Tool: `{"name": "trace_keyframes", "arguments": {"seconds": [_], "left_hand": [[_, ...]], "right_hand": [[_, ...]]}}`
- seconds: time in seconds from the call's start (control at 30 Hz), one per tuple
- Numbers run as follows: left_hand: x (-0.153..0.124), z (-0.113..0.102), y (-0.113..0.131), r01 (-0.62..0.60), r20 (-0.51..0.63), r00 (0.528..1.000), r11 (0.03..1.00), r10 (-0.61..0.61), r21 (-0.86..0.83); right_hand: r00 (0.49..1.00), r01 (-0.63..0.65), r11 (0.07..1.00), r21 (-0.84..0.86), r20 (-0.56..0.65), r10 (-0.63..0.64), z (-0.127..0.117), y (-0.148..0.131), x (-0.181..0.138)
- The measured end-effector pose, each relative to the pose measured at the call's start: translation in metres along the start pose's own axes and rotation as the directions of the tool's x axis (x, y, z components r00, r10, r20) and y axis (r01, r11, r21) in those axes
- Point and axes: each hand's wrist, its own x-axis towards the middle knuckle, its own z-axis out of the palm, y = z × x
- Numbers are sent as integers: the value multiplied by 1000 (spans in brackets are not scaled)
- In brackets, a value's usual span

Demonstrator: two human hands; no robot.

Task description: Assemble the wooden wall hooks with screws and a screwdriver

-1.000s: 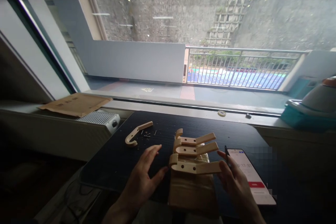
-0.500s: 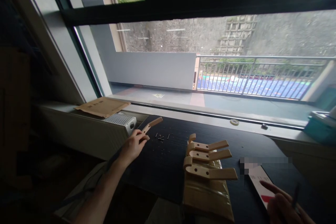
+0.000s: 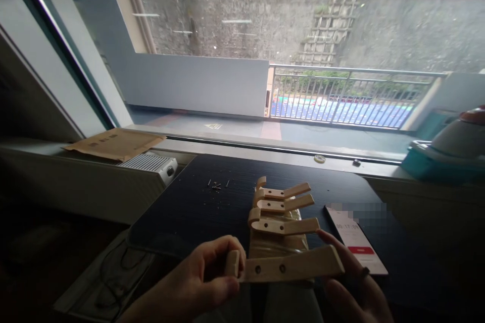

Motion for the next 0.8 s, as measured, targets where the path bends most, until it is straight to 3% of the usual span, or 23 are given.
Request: {"name": "trace_keyframes", "arguments": {"seconds": [0.1, 0.2, 0.33, 0.53, 0.67, 0.8], "left_hand": [[12, 8, -4, 60, -24, 998, 996, -59, 60], [22, 12, -3, 62, -27, 998, 987, -58, 150], [32, 13, -9, -83, -113, 986, 950, 122, 300], [36, 7, -31, -150, -184, 954, 906, 238, 397], [37, 2, -41, -248, -175, 900, 801, 398, 544], [38, 0, -48, -273, -162, 871, 732, 463, 624]], "right_hand": [[999, -27, 999, 42, -17, 27, -5, 6, 0], [995, -54, 997, -58, -89, 48, -6, 8, 6], [990, -74, 980, -183, -133, 50, -1, 10, 16], [994, -64, 956, -287, -108, 34, 5, 14, 26], [988, -111, 944, -310, -133, 72, 9, 13, 32], [986, -135, 936, -324, -142, 93, 12, 13, 34]]}}
